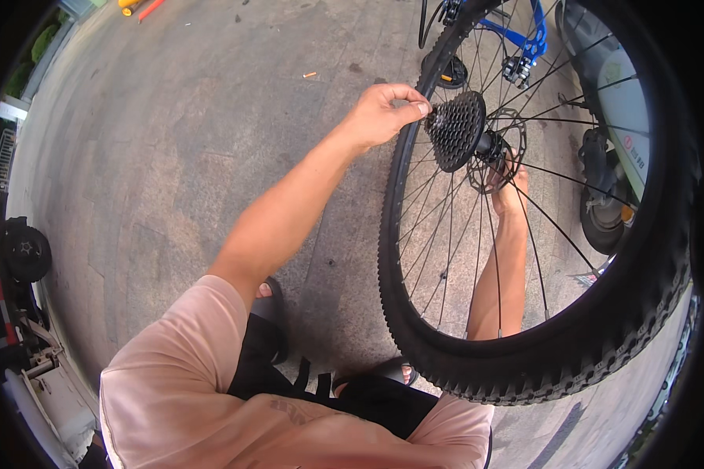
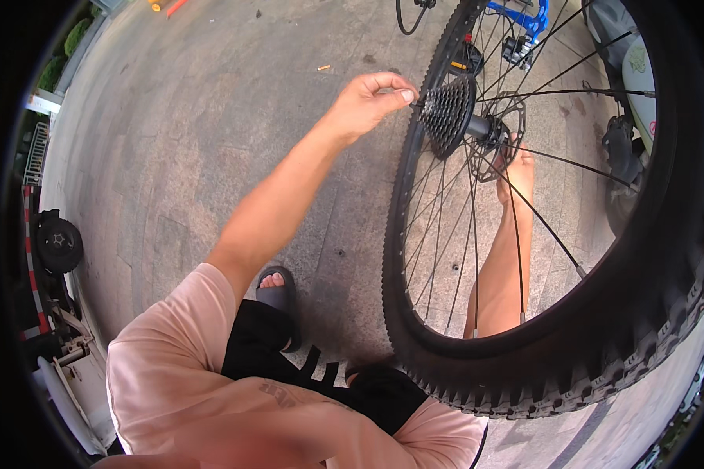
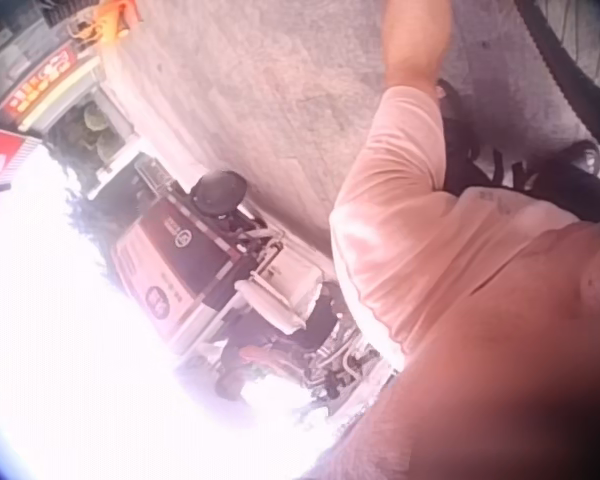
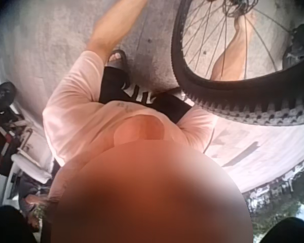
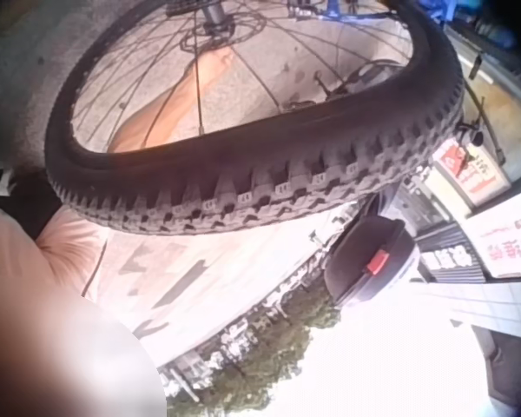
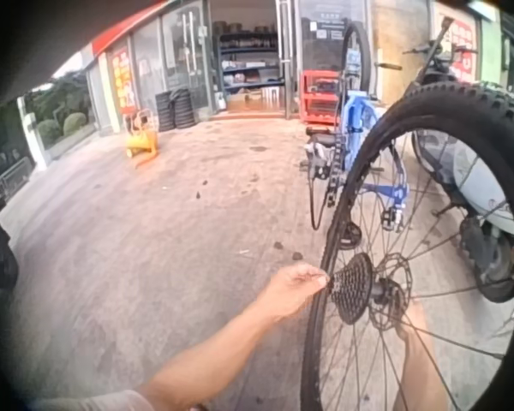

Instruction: The person removes the rear wheel from a blue mountain bike, uses a small tool to adjust the cassette and hub, and then reinstalls the wheel. The person manipulates the cassette, hub, and wheel while squatting on a paved outdoor surface.

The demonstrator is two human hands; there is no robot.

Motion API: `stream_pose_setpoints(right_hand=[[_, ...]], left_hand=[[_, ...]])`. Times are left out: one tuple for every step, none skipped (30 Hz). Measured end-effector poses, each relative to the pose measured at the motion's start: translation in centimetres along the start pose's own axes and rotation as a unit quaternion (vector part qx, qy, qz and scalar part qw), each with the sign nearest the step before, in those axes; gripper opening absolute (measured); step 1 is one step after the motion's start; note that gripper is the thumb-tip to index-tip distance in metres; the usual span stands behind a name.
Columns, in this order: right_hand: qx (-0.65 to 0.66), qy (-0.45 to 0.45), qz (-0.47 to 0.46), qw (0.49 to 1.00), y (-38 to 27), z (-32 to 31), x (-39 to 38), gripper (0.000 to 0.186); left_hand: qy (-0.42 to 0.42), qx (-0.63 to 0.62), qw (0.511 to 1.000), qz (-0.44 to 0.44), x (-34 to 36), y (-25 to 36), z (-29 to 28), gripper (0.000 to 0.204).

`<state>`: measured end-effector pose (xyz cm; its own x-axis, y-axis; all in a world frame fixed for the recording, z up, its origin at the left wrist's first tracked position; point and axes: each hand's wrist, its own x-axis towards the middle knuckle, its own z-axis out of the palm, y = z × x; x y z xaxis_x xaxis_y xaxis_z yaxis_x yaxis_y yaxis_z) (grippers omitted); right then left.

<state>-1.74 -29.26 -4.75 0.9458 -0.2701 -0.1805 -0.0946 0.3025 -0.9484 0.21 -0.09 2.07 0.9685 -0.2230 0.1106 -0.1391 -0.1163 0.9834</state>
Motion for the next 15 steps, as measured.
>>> stream_pose_setpoints(right_hand=[[-0.005, 0.001, -0.006, 1.000, 0.1, -0.1, 0.2, 0.025], [-0.011, 0.002, -0.011, 1.000, -0.1, 0.0, 0.3, 0.028], [-0.017, 0.002, -0.017, 1.000, -0.2, 0.2, 0.4, 0.032], [-0.024, 0.002, -0.015, 1.000, -0.3, 0.0, 0.0, 0.032], [-0.031, 0.004, -0.011, 0.999, -0.2, 0.0, -0.1, 0.032], [-0.025, -0.001, -0.013, 1.000, -0.3, 0.0, -0.2, 0.031], [-0.020, -0.005, -0.014, 1.000, -0.4, -0.1, -0.3, 0.031], [-0.009, 0.008, -0.011, 1.000, -1.0, 0.8, -1.1, 0.029], [-0.002, -0.001, -0.007, 1.000, -0.9, 0.9, -1.0, 0.028], [0.005, -0.009, -0.002, 1.000, -0.7, 0.8, -0.9, 0.027], [0.011, -0.015, 0.000, 1.000, -0.9, 0.6, -0.9, 0.026], [0.021, -0.004, 0.011, 1.000, -0.9, 0.4, -0.8, 0.021], [0.019, -0.007, 0.013, 1.000, -1.0, 0.2, -0.8, 0.019], [0.017, -0.011, 0.016, 1.000, -1.2, 0.4, -1.0, 0.018], [0.016, -0.015, 0.019, 1.000, -1.4, 0.6, -1.2, 0.017]], left_hand=[[0.032, 0.001, 0.999, -0.001, 0.2, 0.0, 0.1, 0.024], [0.065, 0.002, 0.998, -0.002, 0.2, 0.1, 0.2, 0.024], [0.042, 0.008, 0.998, -0.035, 0.2, 0.2, 0.3, 0.024], [0.020, 0.014, 0.997, -0.068, 0.0, 0.3, 0.3, 0.024], [-0.003, 0.020, 0.995, -0.100, -0.1, 0.4, 0.4, 0.024], [0.016, 0.034, 0.999, 0.003, -0.3, 0.1, 0.6, 0.024], [0.026, 0.045, 0.999, 0.011, -0.2, 0.1, 0.7, 0.024], [0.037, 0.057, 0.998, 0.018, -0.1, 0.2, 0.6, 0.025], [0.047, 0.069, 0.996, 0.025, -0.1, 0.1, 0.5, 0.026], [0.043, 0.076, 0.996, 0.008, -0.1, 0.1, 0.3, 0.026], [0.036, 0.081, 0.996, -0.006, -0.1, 0.4, 0.4, 0.026], [0.030, 0.086, 0.996, -0.021, 0.0, 0.6, 0.5, 0.026], [0.038, 0.053, 0.998, -0.005, 0.2, 0.3, 0.6, 0.027], [0.047, 0.021, 0.999, 0.009, 0.4, 0.1, 0.5, 0.028], [0.056, -0.011, 0.998, 0.024, 0.5, -0.1, 0.5, 0.029]])
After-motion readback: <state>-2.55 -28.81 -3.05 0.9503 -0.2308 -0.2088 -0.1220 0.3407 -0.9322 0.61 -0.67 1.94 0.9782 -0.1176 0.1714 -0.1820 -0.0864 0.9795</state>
